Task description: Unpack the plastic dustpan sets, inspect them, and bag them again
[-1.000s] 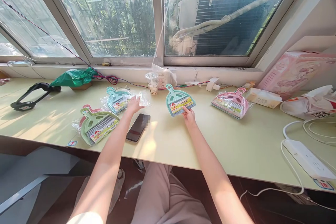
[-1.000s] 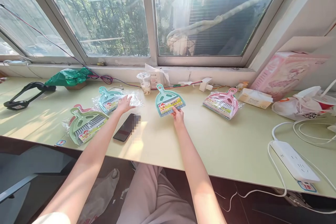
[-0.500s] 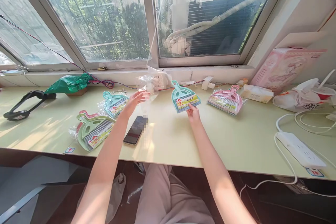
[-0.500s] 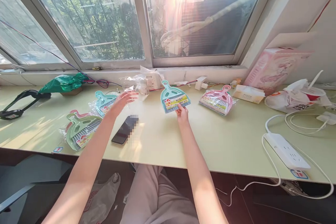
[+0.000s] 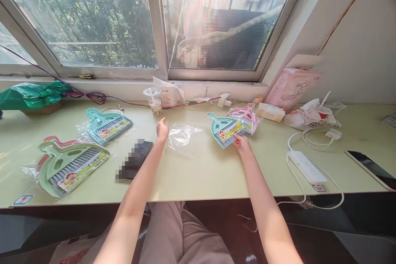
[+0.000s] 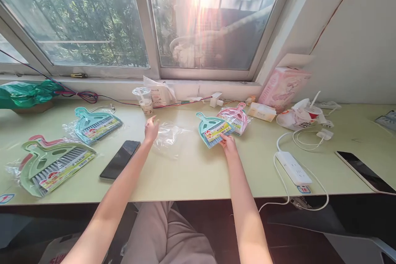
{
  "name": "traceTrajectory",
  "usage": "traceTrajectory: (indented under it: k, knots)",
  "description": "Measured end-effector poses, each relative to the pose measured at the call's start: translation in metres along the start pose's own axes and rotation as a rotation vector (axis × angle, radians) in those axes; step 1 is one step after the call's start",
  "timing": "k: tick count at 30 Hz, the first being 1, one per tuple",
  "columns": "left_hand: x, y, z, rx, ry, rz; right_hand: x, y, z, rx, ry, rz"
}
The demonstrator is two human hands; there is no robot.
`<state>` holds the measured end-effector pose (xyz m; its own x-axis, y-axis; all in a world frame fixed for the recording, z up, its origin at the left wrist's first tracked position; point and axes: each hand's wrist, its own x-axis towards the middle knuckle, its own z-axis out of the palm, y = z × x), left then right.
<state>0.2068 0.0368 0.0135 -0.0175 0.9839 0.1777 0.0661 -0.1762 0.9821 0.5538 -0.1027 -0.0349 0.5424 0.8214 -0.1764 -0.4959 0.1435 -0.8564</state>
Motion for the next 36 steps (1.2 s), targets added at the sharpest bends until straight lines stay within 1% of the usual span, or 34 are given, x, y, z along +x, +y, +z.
traceTrajectory:
  k: [1, 2, 3, 4, 6, 7, 9, 11, 13, 14, 16, 18, 19, 20, 21, 22, 24, 25, 26, 27, 28, 30, 31, 32, 33, 34, 35, 36]
  knots:
    - [-0.011, 0.007, 0.009, 0.132, 0.028, 0.063, 0.0, 0.0, 0.0, -0.005, -0.002, 0.012]
    - [-0.026, 0.013, 0.018, 0.316, 0.012, 0.138, 0.001, 0.001, 0.002, -0.007, -0.014, 0.027]
    - [-0.043, 0.018, 0.027, 0.494, -0.075, 0.207, 0.001, 0.002, 0.003, -0.01, -0.03, 0.044]
    - [-0.061, 0.022, 0.037, 0.664, -0.188, 0.259, 0.001, 0.003, 0.005, -0.015, -0.045, 0.06]
    - [-0.093, 0.023, 0.051, 0.986, -0.364, 0.305, 0.001, 0.006, 0.007, -0.028, -0.055, 0.085]
    - [-0.104, 0.022, 0.056, 1.106, -0.413, 0.321, 0.001, 0.007, 0.007, -0.034, -0.053, 0.092]
    - [-0.113, 0.018, 0.059, 1.234, -0.441, 0.325, 0.002, 0.009, 0.007, -0.043, -0.046, 0.098]
    - [-0.106, 0.017, 0.056, 1.197, -0.401, 0.301, 0.002, 0.01, 0.006, -0.042, -0.03, 0.101]
    - [-0.089, 0.02, 0.05, 0.999, -0.284, 0.268, 0.003, 0.01, 0.006, -0.032, -0.005, 0.101]
    - [-0.08, 0.023, 0.048, 0.837, -0.201, 0.256, 0.004, 0.01, 0.006, -0.022, 0.006, 0.098]
    - [-0.063, 0.03, 0.047, 0.416, -0.022, 0.221, 0.005, 0.009, 0.006, 0.003, 0.018, 0.086]
    - [-0.052, 0.033, 0.052, 0.007, 0.12, 0.157, 0.005, 0.009, 0.007, 0.026, 0.021, 0.072]
    - [-0.05, 0.032, 0.055, -0.131, 0.166, 0.117, 0.005, 0.009, 0.007, 0.036, 0.022, 0.066]
    - [-0.049, 0.031, 0.059, -0.2, 0.201, 0.076, 0.005, 0.009, 0.007, 0.046, 0.023, 0.06]
    - [-0.05, 0.028, 0.063, -0.195, 0.229, 0.041, 0.004, 0.009, 0.007, 0.055, 0.025, 0.055]
    - [-0.052, 0.024, 0.065, -0.122, 0.254, 0.018, 0.004, 0.009, 0.006, 0.064, 0.03, 0.05]
    - [-0.057, 0.014, 0.066, 0.173, 0.312, 0.013, 0.002, 0.008, 0.006, 0.072, 0.043, 0.047]
    - [-0.057, 0.009, 0.064, 0.359, 0.322, 0.051, 0.002, 0.008, 0.006, 0.073, 0.048, 0.048]
    - [-0.057, 0.005, 0.06, 0.544, 0.299, 0.119, 0.001, 0.008, 0.006, 0.074, 0.049, 0.05]
    - [-0.054, 0.002, 0.056, 0.712, 0.234, 0.21, 0.001, 0.008, 0.006, 0.076, 0.045, 0.051]
    - [-0.049, 0.0, 0.05, 0.852, 0.125, 0.317, 0.0, 0.008, 0.006, 0.08, 0.035, 0.05]
    - [-0.035, -0.002, 0.041, 1.039, -0.181, 0.531, 0.0, 0.008, 0.006, 0.09, 0.016, 0.045]
    - [-0.027, -0.001, 0.038, 1.095, -0.332, 0.603, 0.0, 0.008, 0.006, 0.093, 0.013, 0.043]
    - [-0.02, 0.0, 0.036, 1.139, -0.459, 0.638, 0.0, 0.007, 0.006, 0.095, 0.01, 0.04]
    - [-0.014, 0.001, 0.036, 1.177, -0.553, 0.644, -0.001, 0.007, 0.006, 0.098, 0.006, 0.035]
    - [-0.008, 0.003, 0.036, 1.216, -0.608, 0.631, -0.001, 0.007, 0.006, 0.1, -0.001, 0.026]
    - [-0.005, 0.004, 0.038, 1.258, -0.621, 0.61, -0.002, 0.006, 0.006, 0.099, -0.015, 0.013]
    - [-0.003, 0.005, 0.04, 1.301, -0.603, 0.594, -0.003, 0.005, 0.006, 0.096, -0.033, -0.003]
